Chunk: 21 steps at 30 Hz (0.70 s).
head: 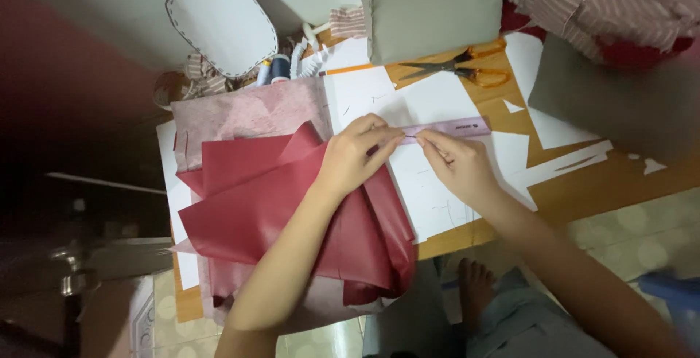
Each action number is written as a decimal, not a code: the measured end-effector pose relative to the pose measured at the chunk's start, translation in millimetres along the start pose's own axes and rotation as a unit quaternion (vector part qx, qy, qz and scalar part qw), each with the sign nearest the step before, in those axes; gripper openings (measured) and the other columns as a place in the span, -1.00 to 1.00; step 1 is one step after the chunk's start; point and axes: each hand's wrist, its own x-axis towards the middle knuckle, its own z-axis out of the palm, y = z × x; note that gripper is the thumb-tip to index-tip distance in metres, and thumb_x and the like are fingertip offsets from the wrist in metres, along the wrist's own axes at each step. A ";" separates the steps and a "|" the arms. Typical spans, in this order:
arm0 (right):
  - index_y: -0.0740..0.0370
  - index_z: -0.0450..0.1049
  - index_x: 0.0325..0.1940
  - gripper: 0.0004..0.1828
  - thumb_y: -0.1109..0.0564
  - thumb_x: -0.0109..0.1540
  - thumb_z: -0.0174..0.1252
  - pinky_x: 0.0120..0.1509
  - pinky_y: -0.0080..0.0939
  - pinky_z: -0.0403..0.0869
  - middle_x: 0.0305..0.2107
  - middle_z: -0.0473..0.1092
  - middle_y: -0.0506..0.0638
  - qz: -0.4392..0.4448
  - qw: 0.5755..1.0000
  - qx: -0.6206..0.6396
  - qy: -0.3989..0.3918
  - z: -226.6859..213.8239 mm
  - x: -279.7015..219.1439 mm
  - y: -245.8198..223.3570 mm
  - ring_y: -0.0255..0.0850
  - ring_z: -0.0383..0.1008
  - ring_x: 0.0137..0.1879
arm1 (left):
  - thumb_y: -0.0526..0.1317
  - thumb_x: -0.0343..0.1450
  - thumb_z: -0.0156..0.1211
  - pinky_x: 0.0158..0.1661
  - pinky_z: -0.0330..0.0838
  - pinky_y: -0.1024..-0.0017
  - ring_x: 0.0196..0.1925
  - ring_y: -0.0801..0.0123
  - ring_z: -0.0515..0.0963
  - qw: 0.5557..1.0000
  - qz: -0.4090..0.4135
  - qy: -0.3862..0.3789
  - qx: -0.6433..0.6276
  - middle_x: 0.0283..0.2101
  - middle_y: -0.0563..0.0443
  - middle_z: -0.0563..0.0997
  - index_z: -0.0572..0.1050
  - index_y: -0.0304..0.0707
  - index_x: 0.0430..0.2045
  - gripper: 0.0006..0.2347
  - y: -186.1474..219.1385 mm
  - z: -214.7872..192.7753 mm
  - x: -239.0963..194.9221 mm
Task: Measuring and marking a piece of red leather using a ruler and a marking tool for layout
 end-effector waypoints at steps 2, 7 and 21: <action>0.39 0.68 0.08 -0.77 0.40 0.34 0.29 -0.31 -0.10 0.59 -0.33 0.63 0.29 -0.024 0.999 -0.012 -0.029 -3.2 -1.3 -4.9 0.08 0.70 -0.23 | -0.22 0.52 0.35 -0.16 0.63 0.27 -0.21 0.12 0.70 1.000 0.009 0.001 0.013 -0.26 0.01 0.64 0.73 -0.12 -0.19 -0.92 0.8 -5.0 0.5; 0.36 0.69 0.06 -0.78 0.41 0.34 0.27 -0.20 -0.07 0.63 -0.25 0.65 0.27 -0.049 0.996 0.021 -0.068 -5.6 0.9 -3.2 0.08 0.71 -0.09 | -0.26 0.51 0.37 -0.16 0.59 0.27 -0.24 0.19 0.65 0.994 -0.009 -0.035 -0.104 -0.30 -0.02 0.62 0.73 -0.17 -0.21 -0.94 -14.8 0.9 -1.7; 0.19 0.73 0.08 -0.76 0.31 0.38 0.25 -0.30 -0.30 0.59 -0.28 0.68 0.09 0.062 0.975 0.177 -0.115 -9.2 0.0 -1.3 -0.34 0.67 -0.29 | -0.31 0.50 0.42 -0.18 0.42 0.43 -0.32 0.51 0.44 0.945 -0.066 -0.110 -0.302 -0.39 0.04 0.57 0.75 -0.16 -0.21 -0.94 -28.9 2.6 -3.1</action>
